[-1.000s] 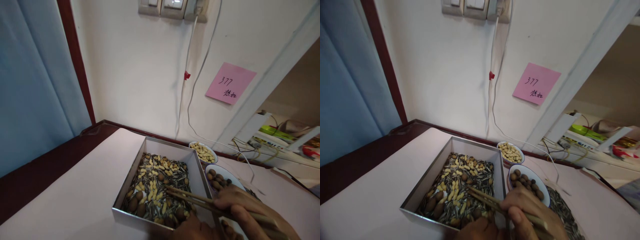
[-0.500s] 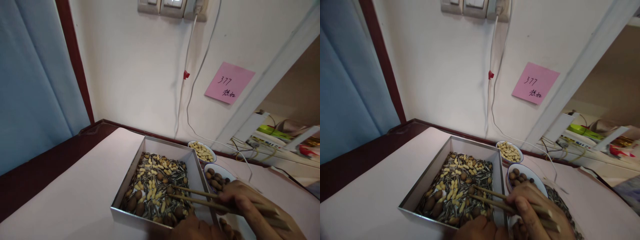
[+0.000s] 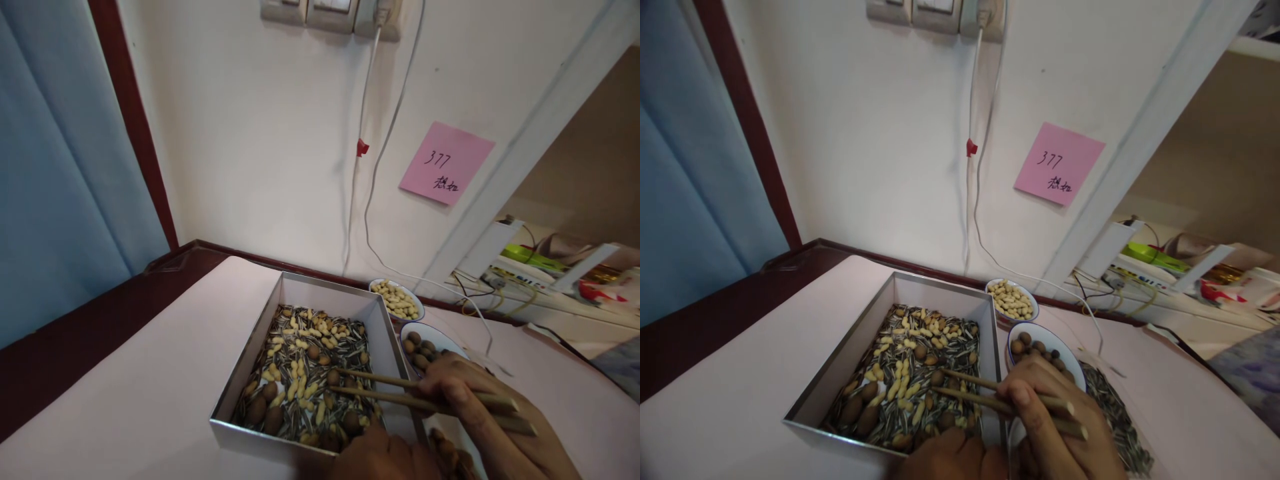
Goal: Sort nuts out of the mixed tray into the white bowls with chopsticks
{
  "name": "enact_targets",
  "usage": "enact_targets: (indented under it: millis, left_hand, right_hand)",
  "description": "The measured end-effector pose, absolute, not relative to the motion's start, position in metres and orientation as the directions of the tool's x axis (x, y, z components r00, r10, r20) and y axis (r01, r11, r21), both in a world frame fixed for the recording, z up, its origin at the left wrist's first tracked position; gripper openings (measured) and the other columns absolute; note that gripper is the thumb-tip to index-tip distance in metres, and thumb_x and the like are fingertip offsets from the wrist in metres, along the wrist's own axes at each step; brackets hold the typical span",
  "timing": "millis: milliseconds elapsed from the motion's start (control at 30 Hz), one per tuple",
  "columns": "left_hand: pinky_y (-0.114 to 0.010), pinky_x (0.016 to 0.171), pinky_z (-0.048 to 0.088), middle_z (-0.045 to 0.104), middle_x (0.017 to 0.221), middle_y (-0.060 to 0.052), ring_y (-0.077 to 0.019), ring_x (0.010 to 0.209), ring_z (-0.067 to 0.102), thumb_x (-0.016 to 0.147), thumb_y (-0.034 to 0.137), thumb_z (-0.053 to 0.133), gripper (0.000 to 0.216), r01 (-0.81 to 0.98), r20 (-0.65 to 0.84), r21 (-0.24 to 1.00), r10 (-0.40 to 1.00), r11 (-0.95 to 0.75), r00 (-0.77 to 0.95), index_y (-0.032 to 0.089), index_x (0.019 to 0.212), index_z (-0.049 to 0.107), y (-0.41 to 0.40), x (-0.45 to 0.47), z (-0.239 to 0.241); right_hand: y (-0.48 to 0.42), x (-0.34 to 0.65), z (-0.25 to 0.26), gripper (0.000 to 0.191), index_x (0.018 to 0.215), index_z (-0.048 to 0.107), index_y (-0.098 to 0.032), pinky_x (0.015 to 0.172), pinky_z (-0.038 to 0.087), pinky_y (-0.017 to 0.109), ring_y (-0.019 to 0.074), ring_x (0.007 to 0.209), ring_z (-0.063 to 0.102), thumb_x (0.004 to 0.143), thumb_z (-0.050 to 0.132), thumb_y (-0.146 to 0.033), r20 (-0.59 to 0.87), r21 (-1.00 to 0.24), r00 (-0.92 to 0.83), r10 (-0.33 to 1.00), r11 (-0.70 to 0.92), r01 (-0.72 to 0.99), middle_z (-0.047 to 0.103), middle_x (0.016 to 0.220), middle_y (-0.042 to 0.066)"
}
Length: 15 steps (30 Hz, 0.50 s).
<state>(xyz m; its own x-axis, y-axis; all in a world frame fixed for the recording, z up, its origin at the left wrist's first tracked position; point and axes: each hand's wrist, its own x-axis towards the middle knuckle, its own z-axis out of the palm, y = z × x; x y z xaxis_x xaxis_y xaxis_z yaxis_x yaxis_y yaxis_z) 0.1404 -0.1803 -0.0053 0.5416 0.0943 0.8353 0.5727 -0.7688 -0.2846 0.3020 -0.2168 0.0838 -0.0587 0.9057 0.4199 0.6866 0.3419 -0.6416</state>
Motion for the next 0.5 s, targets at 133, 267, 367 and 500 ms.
enact_targets:
  millis: [133,267,367,500]
  left_hand:
    - [-0.026,0.035,0.031,0.045,0.05,0.007,-0.0076,0.035,0.043,0.097,0.031,0.064,0.045,0.551,0.828,-0.284,0.089,-0.784,0.554,0.023,0.06,0.04,-0.18,0.14,-0.011]
    - [-0.026,0.034,0.03,0.047,0.052,0.007,-0.009,0.037,0.046,0.098,0.031,0.063,0.042,0.534,0.807,-0.259,0.124,-0.805,0.578,0.024,0.062,0.042,-0.18,0.14,-0.021]
    - [-0.025,0.036,0.034,0.05,0.053,0.006,-0.01,0.039,0.049,0.101,0.035,0.06,0.039,0.533,0.811,-0.191,0.173,-0.825,0.559,0.024,0.066,0.046,-0.18,0.139,-0.021]
    - [-0.027,0.036,0.034,0.049,0.051,0.007,-0.0101,0.038,0.048,0.102,0.025,0.054,0.036,0.526,0.835,-0.197,0.139,-0.828,0.532,0.024,0.067,0.048,-0.18,0.139,-0.004]
  right_hand:
    - [-0.216,0.301,0.084,0.039,0.082,0.072,-0.026,0.067,0.055,0.019,0.0139,0.075,0.071,0.109,0.046,-0.039,0.434,-0.643,-0.046,0.9,0.345,0.683,0.071,0.08,-0.001]
    - [-0.219,0.306,0.088,0.033,0.087,0.071,-0.027,0.067,0.056,0.014,0.0125,0.077,0.072,0.109,0.047,-0.034,0.533,-0.597,-0.023,0.846,0.395,0.698,0.072,0.082,-0.002]
    - [-0.222,0.311,0.092,0.028,0.09,0.07,-0.028,0.071,0.057,0.011,0.011,0.08,0.073,0.108,0.049,-0.032,0.569,-0.59,0.009,0.822,0.401,0.701,0.073,0.085,-0.003]
    - [-0.225,0.313,0.099,0.027,0.093,0.069,-0.029,0.073,0.057,0.009,0.0096,0.079,0.074,0.109,0.048,-0.033,0.559,-0.615,0.017,0.829,0.401,0.679,0.073,0.084,-0.004]
